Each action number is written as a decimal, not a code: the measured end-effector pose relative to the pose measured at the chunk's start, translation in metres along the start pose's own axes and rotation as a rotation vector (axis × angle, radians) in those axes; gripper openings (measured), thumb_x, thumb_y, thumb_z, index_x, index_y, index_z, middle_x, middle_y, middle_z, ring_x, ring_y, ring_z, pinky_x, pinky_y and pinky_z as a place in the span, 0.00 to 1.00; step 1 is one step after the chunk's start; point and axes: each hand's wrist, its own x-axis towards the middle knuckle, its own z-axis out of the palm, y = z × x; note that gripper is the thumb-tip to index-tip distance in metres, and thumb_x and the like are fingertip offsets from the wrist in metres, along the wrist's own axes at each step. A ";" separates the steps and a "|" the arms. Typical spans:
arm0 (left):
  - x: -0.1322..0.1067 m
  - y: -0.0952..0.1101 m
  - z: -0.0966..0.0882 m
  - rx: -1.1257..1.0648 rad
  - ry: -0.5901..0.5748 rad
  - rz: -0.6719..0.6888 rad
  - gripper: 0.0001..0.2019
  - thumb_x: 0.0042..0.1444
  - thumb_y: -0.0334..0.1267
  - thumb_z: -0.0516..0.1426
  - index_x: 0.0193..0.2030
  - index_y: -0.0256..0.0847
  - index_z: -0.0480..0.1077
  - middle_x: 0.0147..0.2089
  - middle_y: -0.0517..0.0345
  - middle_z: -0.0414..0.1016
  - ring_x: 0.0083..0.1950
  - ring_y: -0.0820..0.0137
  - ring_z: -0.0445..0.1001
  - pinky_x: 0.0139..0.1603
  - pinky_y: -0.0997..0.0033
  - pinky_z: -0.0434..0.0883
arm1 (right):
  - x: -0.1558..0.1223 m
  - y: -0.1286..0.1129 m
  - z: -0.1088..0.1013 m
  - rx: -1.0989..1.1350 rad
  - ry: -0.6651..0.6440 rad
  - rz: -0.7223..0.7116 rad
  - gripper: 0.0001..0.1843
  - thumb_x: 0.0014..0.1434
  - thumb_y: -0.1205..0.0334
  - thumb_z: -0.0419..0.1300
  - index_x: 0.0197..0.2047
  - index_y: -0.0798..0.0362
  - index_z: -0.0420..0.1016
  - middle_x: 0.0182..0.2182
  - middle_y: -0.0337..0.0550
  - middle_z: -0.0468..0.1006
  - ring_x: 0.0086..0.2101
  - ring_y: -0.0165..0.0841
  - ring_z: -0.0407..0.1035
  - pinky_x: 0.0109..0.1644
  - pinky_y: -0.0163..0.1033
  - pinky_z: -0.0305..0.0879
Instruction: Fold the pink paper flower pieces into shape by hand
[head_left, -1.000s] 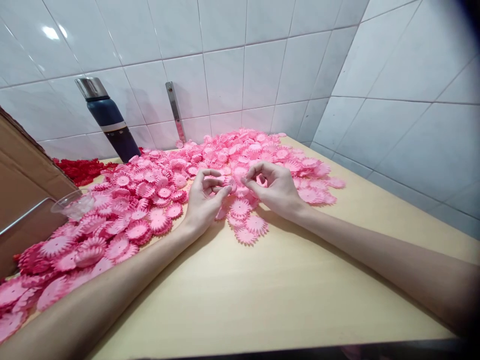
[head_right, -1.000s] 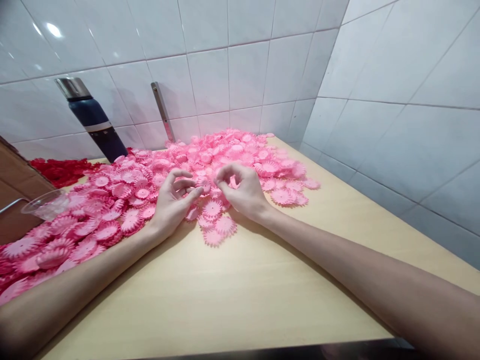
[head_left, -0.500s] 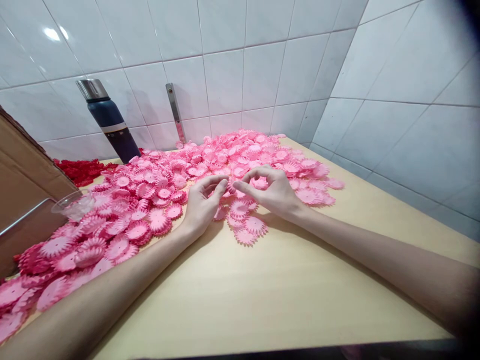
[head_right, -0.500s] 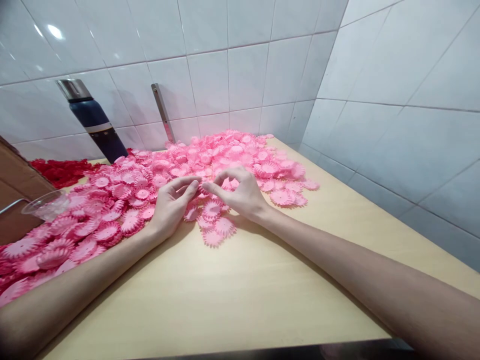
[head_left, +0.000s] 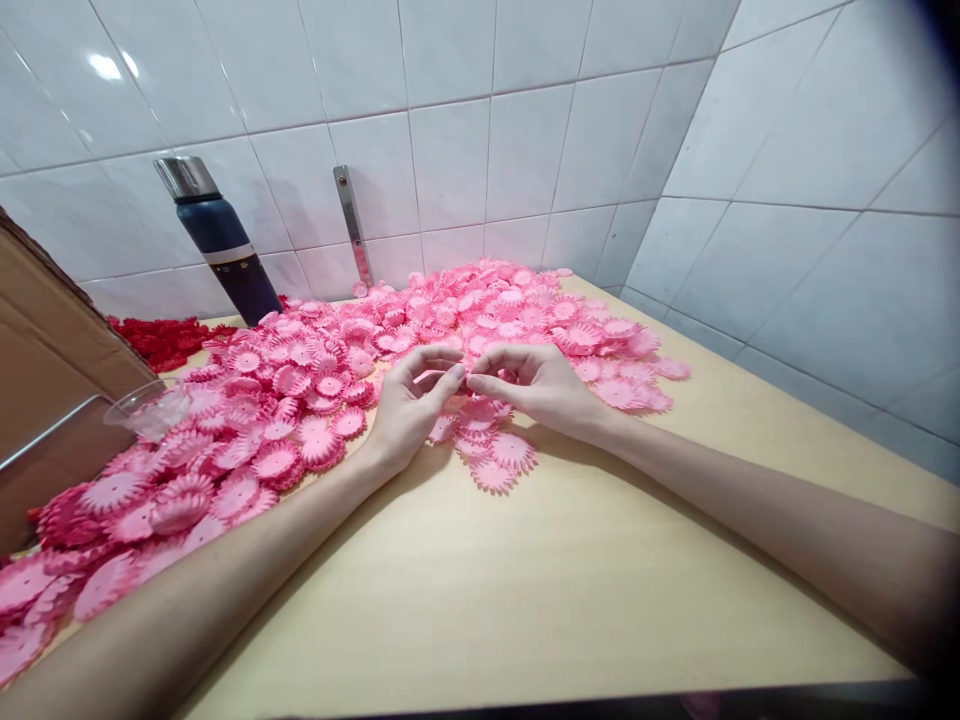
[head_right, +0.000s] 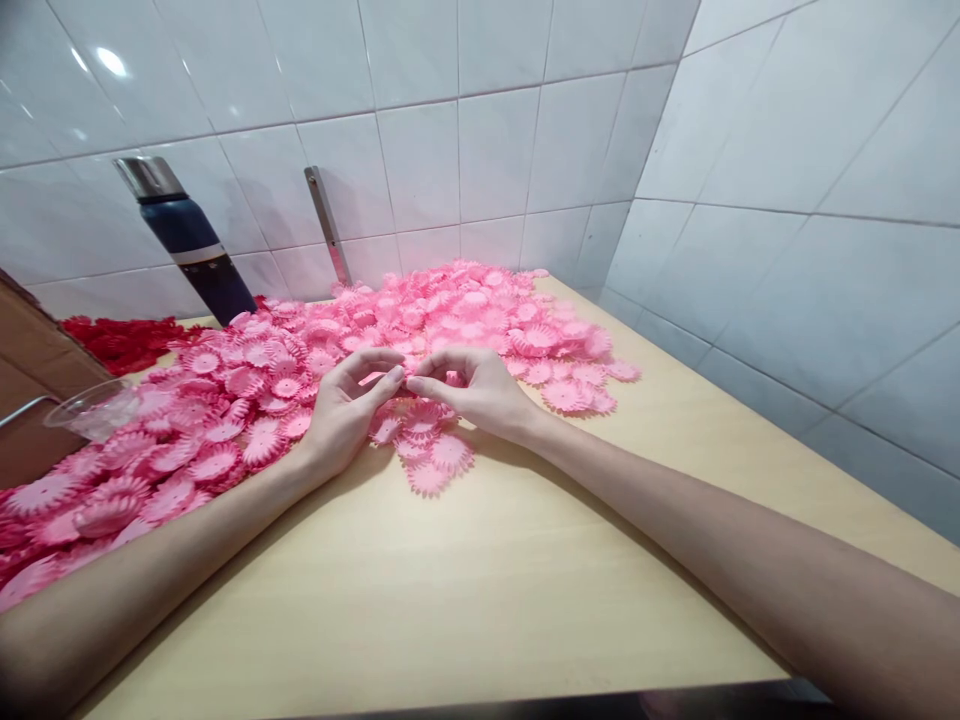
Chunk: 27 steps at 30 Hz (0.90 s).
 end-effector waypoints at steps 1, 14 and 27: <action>0.000 0.000 0.000 0.000 -0.006 -0.001 0.10 0.52 0.38 0.64 0.39 0.38 0.72 0.37 0.58 0.73 0.39 0.72 0.76 0.40 0.74 0.74 | 0.000 0.001 0.000 0.034 -0.015 0.013 0.12 0.52 0.53 0.67 0.34 0.53 0.78 0.31 0.42 0.79 0.32 0.33 0.73 0.36 0.38 0.70; 0.000 0.000 0.001 0.021 0.058 -0.007 0.08 0.52 0.35 0.62 0.38 0.39 0.69 0.38 0.57 0.71 0.39 0.73 0.72 0.40 0.74 0.73 | 0.000 -0.001 -0.003 0.203 -0.048 0.116 0.12 0.55 0.53 0.64 0.34 0.53 0.80 0.30 0.41 0.80 0.31 0.30 0.72 0.38 0.37 0.69; 0.002 -0.003 -0.001 0.057 0.118 -0.084 0.06 0.52 0.34 0.58 0.34 0.38 0.77 0.37 0.55 0.78 0.39 0.70 0.75 0.44 0.70 0.73 | 0.003 0.004 -0.001 0.164 0.065 0.122 0.10 0.55 0.55 0.63 0.31 0.54 0.78 0.27 0.41 0.79 0.27 0.30 0.71 0.32 0.36 0.68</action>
